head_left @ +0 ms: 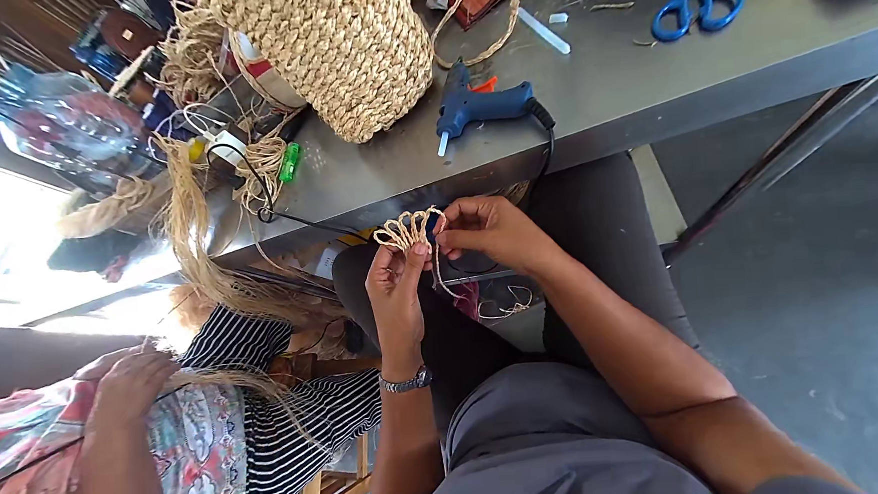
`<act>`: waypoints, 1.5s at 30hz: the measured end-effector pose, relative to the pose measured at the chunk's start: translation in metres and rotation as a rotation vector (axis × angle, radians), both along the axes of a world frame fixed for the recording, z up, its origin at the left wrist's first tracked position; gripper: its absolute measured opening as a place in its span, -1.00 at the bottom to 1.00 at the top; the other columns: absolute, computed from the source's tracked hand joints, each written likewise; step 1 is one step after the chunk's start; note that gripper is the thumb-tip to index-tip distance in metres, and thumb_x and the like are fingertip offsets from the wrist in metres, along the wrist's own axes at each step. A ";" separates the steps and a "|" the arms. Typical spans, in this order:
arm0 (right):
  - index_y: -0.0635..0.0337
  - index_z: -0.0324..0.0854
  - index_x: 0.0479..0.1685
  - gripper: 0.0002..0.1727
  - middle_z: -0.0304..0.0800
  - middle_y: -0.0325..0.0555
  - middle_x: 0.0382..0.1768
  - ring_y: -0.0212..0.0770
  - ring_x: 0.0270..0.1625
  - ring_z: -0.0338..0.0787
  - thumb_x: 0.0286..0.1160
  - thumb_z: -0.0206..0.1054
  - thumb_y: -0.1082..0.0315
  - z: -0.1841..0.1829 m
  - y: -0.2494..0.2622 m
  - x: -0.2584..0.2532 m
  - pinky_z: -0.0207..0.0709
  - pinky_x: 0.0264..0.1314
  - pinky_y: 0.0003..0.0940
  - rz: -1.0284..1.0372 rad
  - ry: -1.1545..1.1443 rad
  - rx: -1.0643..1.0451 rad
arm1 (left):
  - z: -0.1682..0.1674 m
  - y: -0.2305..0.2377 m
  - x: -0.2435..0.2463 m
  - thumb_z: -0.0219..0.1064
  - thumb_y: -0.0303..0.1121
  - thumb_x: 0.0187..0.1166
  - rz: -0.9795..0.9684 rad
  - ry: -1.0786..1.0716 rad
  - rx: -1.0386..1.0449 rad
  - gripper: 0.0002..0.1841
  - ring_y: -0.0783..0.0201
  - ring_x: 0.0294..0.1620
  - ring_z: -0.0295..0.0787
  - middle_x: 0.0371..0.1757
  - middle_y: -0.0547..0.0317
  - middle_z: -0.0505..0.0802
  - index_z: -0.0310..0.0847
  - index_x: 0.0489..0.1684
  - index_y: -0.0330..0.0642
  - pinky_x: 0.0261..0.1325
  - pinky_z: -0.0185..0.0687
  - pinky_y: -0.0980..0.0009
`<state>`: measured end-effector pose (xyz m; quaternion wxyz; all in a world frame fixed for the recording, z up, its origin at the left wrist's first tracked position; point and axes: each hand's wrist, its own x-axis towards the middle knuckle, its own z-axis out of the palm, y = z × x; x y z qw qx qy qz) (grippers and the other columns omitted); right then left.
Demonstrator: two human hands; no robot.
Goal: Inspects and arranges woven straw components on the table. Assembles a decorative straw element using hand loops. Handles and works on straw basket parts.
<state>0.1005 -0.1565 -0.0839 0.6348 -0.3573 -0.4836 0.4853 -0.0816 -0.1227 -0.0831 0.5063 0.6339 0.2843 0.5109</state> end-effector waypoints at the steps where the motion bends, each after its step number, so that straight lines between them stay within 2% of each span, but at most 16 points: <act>1: 0.36 0.69 -0.07 -0.89 0.85 -0.07 -0.23 -0.30 -0.29 0.87 0.53 0.40 0.55 0.000 0.000 -0.001 0.83 -0.15 -0.40 0.002 0.006 0.003 | 0.000 0.000 0.000 0.38 -0.43 0.63 -0.006 -0.005 -0.008 -0.85 0.29 -0.12 0.82 -0.10 0.18 0.83 0.69 0.05 -0.17 0.12 0.80 0.27; 4: 0.35 0.64 -0.04 -0.89 0.84 -0.07 -0.28 -0.30 -0.32 0.86 0.58 0.36 0.53 0.000 0.000 -0.005 0.82 -0.19 -0.40 0.014 0.046 -0.002 | 0.001 0.000 0.001 0.36 -0.43 0.65 -0.021 0.001 -0.029 -0.84 0.27 -0.08 0.84 -0.06 0.16 0.83 0.66 0.09 -0.16 0.14 0.82 0.21; 7: 0.32 0.64 0.03 -0.86 0.85 -0.02 -0.23 -0.25 -0.30 0.88 0.60 0.37 0.50 -0.002 -0.003 -0.007 0.84 -0.19 -0.38 0.016 0.045 0.025 | 0.000 -0.001 0.002 0.34 -0.45 0.65 -0.016 -0.013 -0.058 -0.84 0.25 -0.09 0.85 -0.06 0.12 0.83 0.66 0.09 -0.20 0.12 0.84 0.22; 10: 0.32 0.66 0.04 -0.79 0.85 0.02 -0.17 -0.19 -0.24 0.91 0.48 0.47 0.57 -0.001 -0.005 -0.007 0.87 -0.11 -0.32 0.014 0.028 0.030 | -0.001 -0.001 0.003 0.33 -0.45 0.65 -0.006 -0.023 -0.052 -0.87 0.28 -0.11 0.84 -0.08 0.14 0.84 0.67 0.05 -0.19 0.11 0.82 0.26; 13: 0.32 0.67 0.03 -0.73 0.85 -0.01 -0.17 -0.21 -0.24 0.90 0.37 0.53 0.61 0.000 -0.006 -0.010 0.87 -0.11 -0.34 -0.005 0.011 0.027 | 0.000 -0.001 0.002 0.34 -0.45 0.65 0.013 -0.015 -0.037 -0.88 0.31 -0.08 0.83 -0.08 0.18 0.84 0.67 0.02 -0.16 0.17 0.80 0.26; 23: 0.34 0.70 -0.08 -0.79 0.87 -0.01 -0.27 -0.24 -0.34 0.88 0.34 0.54 0.62 0.000 -0.008 -0.011 0.85 -0.21 -0.37 -0.025 -0.052 0.010 | -0.004 -0.003 0.004 0.34 -0.43 0.66 0.026 -0.022 -0.021 -0.89 0.30 -0.02 0.81 -0.06 0.18 0.83 0.68 0.02 -0.17 0.24 0.75 0.24; 27: 0.31 0.62 -0.01 -0.69 0.82 0.03 -0.17 -0.17 -0.30 0.89 0.31 0.55 0.64 0.002 -0.012 -0.012 0.89 -0.17 -0.29 -0.032 -0.022 0.007 | -0.001 -0.003 0.001 0.36 -0.41 0.65 0.013 0.018 -0.005 -0.89 0.31 -0.05 0.81 -0.08 0.20 0.83 0.68 0.01 -0.16 0.23 0.76 0.25; 31: 0.33 0.64 -0.05 -0.75 0.84 0.03 -0.20 -0.20 -0.29 0.91 0.34 0.55 0.60 0.000 -0.011 -0.011 0.88 -0.16 -0.32 -0.007 -0.003 -0.005 | 0.001 -0.004 -0.001 0.36 -0.44 0.65 -0.012 0.022 -0.013 -0.87 0.28 -0.03 0.83 -0.07 0.15 0.84 0.68 0.04 -0.18 0.24 0.76 0.21; 34: 0.36 0.69 -0.06 -0.81 0.89 0.02 -0.21 -0.19 -0.25 0.93 0.40 0.53 0.57 -0.002 -0.006 -0.008 0.89 -0.10 -0.31 0.026 0.010 -0.017 | 0.000 -0.005 -0.002 0.32 -0.47 0.67 -0.041 0.007 -0.028 -0.84 0.22 -0.07 0.87 -0.05 0.08 0.86 0.66 0.10 -0.22 0.17 0.82 0.19; 36: 0.37 0.69 -0.04 -0.81 0.88 0.02 -0.17 -0.19 -0.22 0.93 0.43 0.50 0.58 -0.001 -0.007 -0.008 0.89 -0.06 -0.31 0.046 0.014 -0.024 | 0.000 -0.004 -0.003 0.30 -0.46 0.68 -0.052 0.006 -0.044 -0.86 0.26 -0.13 0.85 -0.09 0.10 0.85 0.66 0.08 -0.19 0.09 0.83 0.26; 39: 0.32 0.62 0.05 -0.71 0.79 0.02 -0.07 -0.17 -0.23 0.91 0.39 0.51 0.62 -0.001 -0.007 -0.009 0.90 -0.10 -0.26 0.043 0.003 -0.024 | -0.001 -0.004 -0.002 0.31 -0.47 0.66 -0.056 -0.013 -0.075 -0.88 0.32 -0.19 0.82 -0.12 0.13 0.84 0.68 0.03 -0.18 -0.03 0.81 0.39; 42: 0.21 0.59 0.25 -0.54 0.75 0.00 0.00 -0.20 -0.26 0.84 0.35 0.54 0.59 0.000 -0.006 -0.004 0.84 -0.19 -0.32 0.043 -0.028 0.022 | -0.004 -0.003 -0.002 0.33 -0.49 0.64 -0.086 -0.037 -0.109 -0.90 0.37 -0.23 0.76 -0.16 0.17 0.80 0.69 -0.02 -0.17 -0.07 0.76 0.43; 44: 0.24 0.58 0.41 -0.46 0.76 -0.01 0.02 -0.25 -0.23 0.83 0.38 0.52 0.58 0.004 -0.005 -0.001 0.82 -0.14 -0.38 0.078 -0.033 0.058 | -0.005 -0.004 -0.002 0.33 -0.50 0.63 -0.093 -0.043 -0.117 -0.88 0.37 -0.24 0.76 -0.16 0.17 0.81 0.70 0.00 -0.18 -0.07 0.77 0.43; 45: 0.24 0.61 0.40 -0.48 0.78 -0.03 0.02 -0.25 -0.21 0.84 0.40 0.51 0.57 0.004 -0.006 0.000 0.82 -0.12 -0.38 0.090 -0.040 0.067 | -0.005 -0.004 -0.002 0.33 -0.51 0.62 -0.093 -0.045 -0.119 -0.87 0.37 -0.24 0.76 -0.16 0.17 0.81 0.70 0.01 -0.18 -0.08 0.77 0.44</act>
